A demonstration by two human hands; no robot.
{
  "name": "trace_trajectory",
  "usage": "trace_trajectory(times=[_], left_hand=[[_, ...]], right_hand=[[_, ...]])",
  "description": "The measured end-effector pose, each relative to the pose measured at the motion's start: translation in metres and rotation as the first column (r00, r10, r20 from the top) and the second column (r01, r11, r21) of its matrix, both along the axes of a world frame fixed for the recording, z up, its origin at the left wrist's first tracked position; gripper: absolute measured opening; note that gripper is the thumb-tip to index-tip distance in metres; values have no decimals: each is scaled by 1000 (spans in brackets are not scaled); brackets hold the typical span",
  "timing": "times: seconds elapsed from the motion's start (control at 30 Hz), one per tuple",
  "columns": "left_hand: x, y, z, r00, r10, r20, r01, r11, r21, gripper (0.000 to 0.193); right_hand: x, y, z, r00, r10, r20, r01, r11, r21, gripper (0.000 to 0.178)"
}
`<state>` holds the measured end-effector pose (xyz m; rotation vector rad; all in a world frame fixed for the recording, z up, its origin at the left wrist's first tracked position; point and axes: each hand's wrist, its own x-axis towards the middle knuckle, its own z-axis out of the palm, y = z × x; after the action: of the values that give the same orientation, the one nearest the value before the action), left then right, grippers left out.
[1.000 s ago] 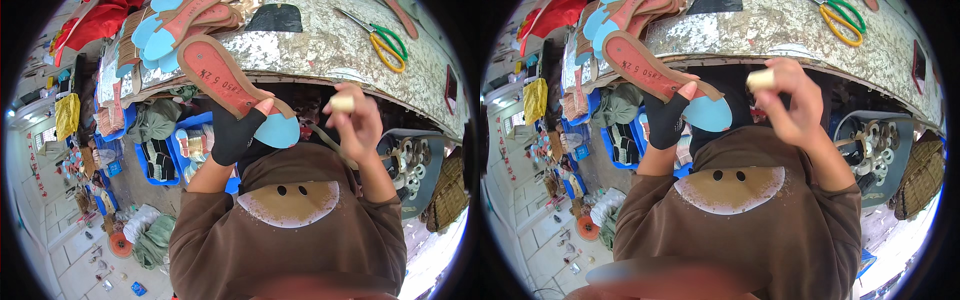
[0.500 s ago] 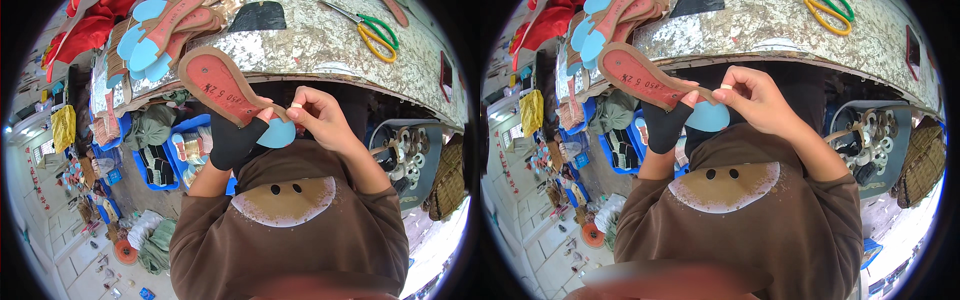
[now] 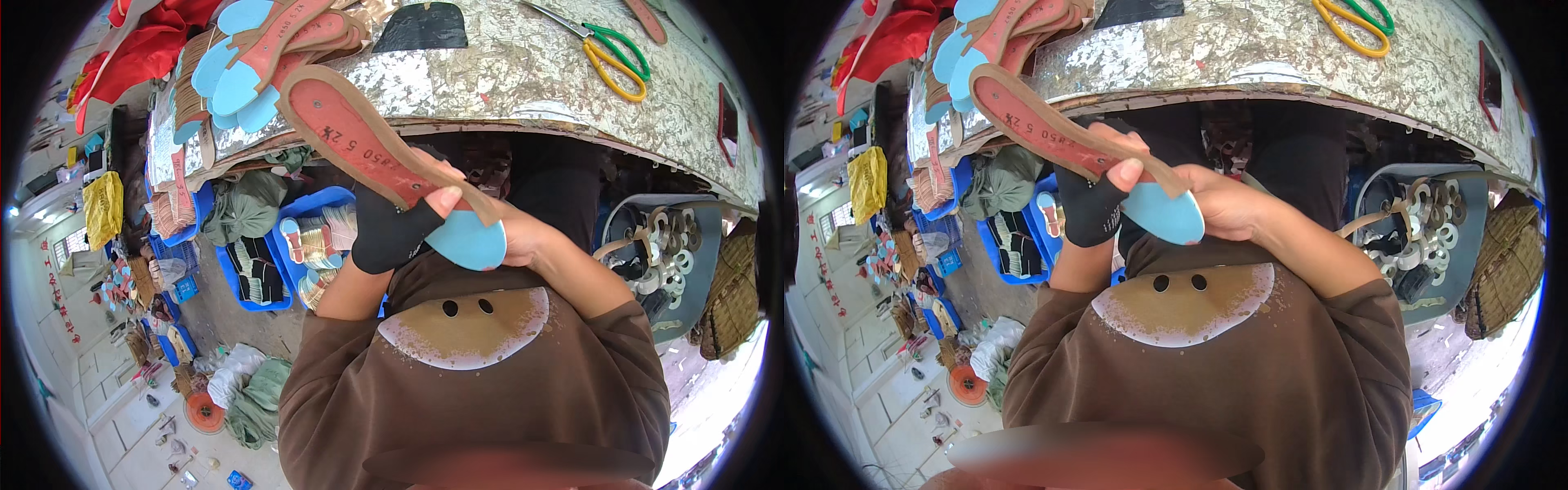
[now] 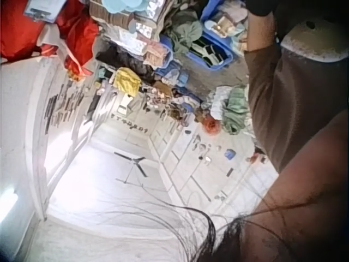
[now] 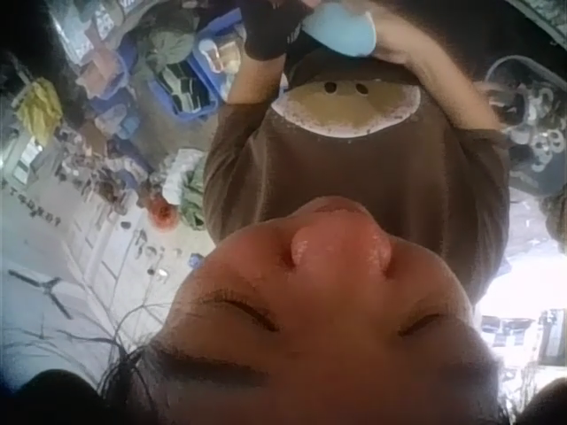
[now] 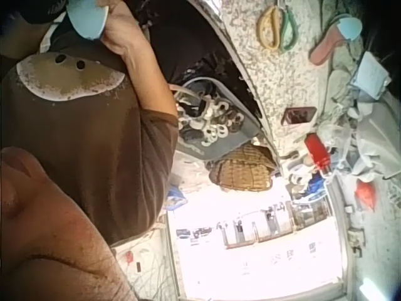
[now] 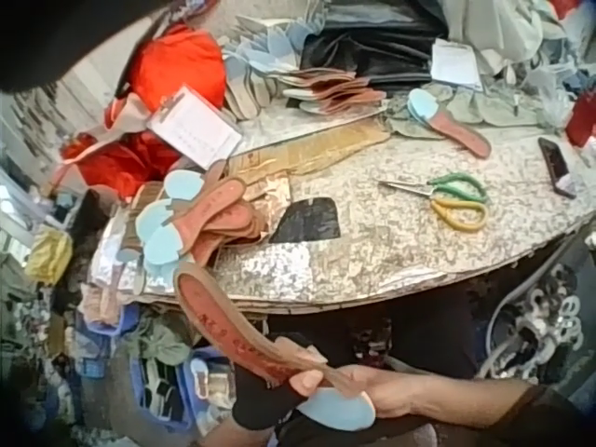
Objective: Apply adhesive tape and trim materials for shoe component assembly.
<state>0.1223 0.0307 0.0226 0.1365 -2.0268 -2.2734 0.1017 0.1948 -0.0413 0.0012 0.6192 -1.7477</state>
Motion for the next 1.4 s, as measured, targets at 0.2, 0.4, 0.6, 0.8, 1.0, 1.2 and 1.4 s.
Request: trace_trajectory(times=[0.2, 0.4, 0.6, 0.8, 1.0, 1.2, 1.4], left_hand=[[-4, -8, 3, 996, 41, 84, -39, 999, -19, 30], [-2, -10, -1, 997, 6, 78, 5, 990, -141, 25], [-3, -6, -6, 999, 52, -9, -52, 963, -265, 23], [6, -17, -67, 998, 62, -16, -63, 922, -382, 23], [-28, -12, -33, 959, -141, 245, -90, 668, 738, 48], [-70, -26, 7, 991, 36, -127, -97, 853, -512, 37], [-168, -129, 62, 860, -298, -415, -494, -278, -824, 44]], right_hand=[[-15, 1, 4, 696, -369, -615, 512, 856, 66, 13], [-39, 26, 37, 200, -41, -979, 537, 840, 74, 28], [-28, 9, 44, 70, 98, -993, 544, 830, 121, 30], [-25, 5, 21, 616, -144, -774, 351, 930, 107, 32], [-17, 7, -16, 362, -62, -930, 493, 859, 134, 32], [-27, 14, 8, -60, 117, -991, 550, 833, 65, 16], [-87, 81, 37, -162, 114, -980, 875, 476, -89, 10]])
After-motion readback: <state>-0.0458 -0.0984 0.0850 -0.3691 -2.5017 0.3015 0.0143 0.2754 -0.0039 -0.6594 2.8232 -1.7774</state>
